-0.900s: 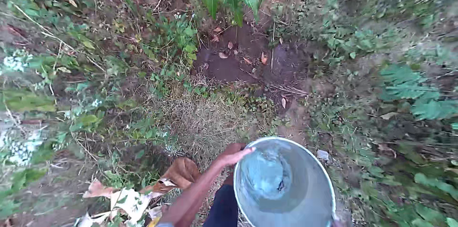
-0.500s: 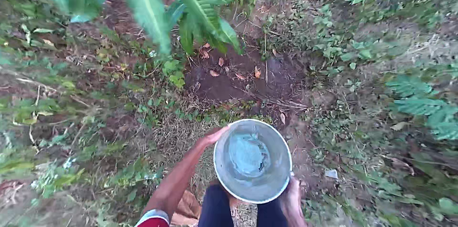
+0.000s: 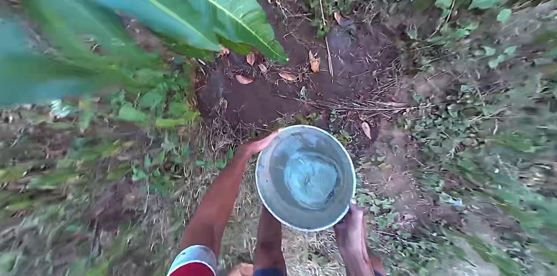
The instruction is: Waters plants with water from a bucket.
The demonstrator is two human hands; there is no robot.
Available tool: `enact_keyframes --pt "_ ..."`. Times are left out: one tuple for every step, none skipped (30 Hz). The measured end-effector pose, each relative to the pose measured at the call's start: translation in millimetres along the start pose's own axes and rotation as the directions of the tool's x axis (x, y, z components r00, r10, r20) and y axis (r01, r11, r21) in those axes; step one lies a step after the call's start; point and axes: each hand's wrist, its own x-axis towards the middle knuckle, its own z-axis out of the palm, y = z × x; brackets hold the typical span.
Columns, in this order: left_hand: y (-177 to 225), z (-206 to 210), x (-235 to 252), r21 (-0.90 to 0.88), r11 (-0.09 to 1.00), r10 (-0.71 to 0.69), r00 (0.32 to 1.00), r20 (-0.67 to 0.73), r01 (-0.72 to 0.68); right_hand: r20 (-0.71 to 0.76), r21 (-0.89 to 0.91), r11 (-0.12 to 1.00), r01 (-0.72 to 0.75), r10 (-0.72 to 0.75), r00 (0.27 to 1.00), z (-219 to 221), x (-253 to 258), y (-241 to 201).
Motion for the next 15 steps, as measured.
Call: enact_keyframes --pt "-5 -8 27 0.023 1.0 0.019 1.0 0.021 -0.02 -0.022 0.004 1.0 0.006 -0.006 1.0 14 5 8" --pt "-15 -14 53 0.05 0.998 0.033 0.998 0.059 -0.035 -0.04 0.004 1.0 0.011 -0.011 0.999 25 10 17" --pt "-24 -17 75 0.058 0.998 0.03 0.995 0.092 -0.036 -0.063 0.011 1.0 0.012 -0.011 0.998 36 15 27" --pt "-31 -21 92 0.05 0.998 0.02 0.993 0.113 -0.025 -0.082 0.026 1.0 0.01 -0.008 0.997 47 20 34" --pt "-32 -27 107 0.058 0.998 0.007 0.992 0.124 -0.015 -0.099 0.045 0.999 0.018 -0.013 0.995 60 27 39" --pt "-30 -34 120 0.063 0.998 -0.005 0.991 0.133 -0.004 -0.104 0.05 0.998 0.028 -0.023 0.994 72 34 42" --pt "-30 -40 129 0.061 0.998 -0.012 0.989 0.145 0.004 -0.104 0.051 0.998 0.031 -0.026 0.994 83 39 45" --pt "-32 -46 137 0.056 0.998 -0.019 0.988 0.15 0.011 -0.11 0.047 0.998 0.035 -0.029 0.993 93 43 48" --pt "-36 -53 145 0.052 0.999 -0.015 0.987 0.158 0.007 -0.113 0.038 0.998 0.04 -0.035 0.993 104 46 50" --pt "-41 -59 154 0.052 0.999 -0.012 0.988 0.155 0.004 -0.107 0.024 0.999 0.049 -0.046 0.993 115 47 50" --pt "-47 -65 164 0.052 0.999 -0.004 0.989 0.148 -0.004 -0.095 0.01 0.998 0.066 -0.065 0.993 126 47 51" --pt "-54 -71 173 0.051 0.999 -0.002 0.99 0.14 -0.005 -0.078 -0.002 0.997 0.078 -0.078 0.994 136 47 51" --pt "-58 -77 181 0.044 0.999 -0.005 0.99 0.142 -0.002 -0.068 -0.015 0.996 0.089 -0.09 0.994 145 47 51" --pt "-59 -83 188 0.044 0.999 -0.019 0.99 0.137 0.013 -0.061 -0.028 0.995 0.101 -0.102 0.993 153 47 50" --pt "-59 -88 193 0.059 0.998 -0.041 0.991 0.131 0.033 -0.056 -0.042 0.993 0.112 -0.115 0.992 160 48 50"
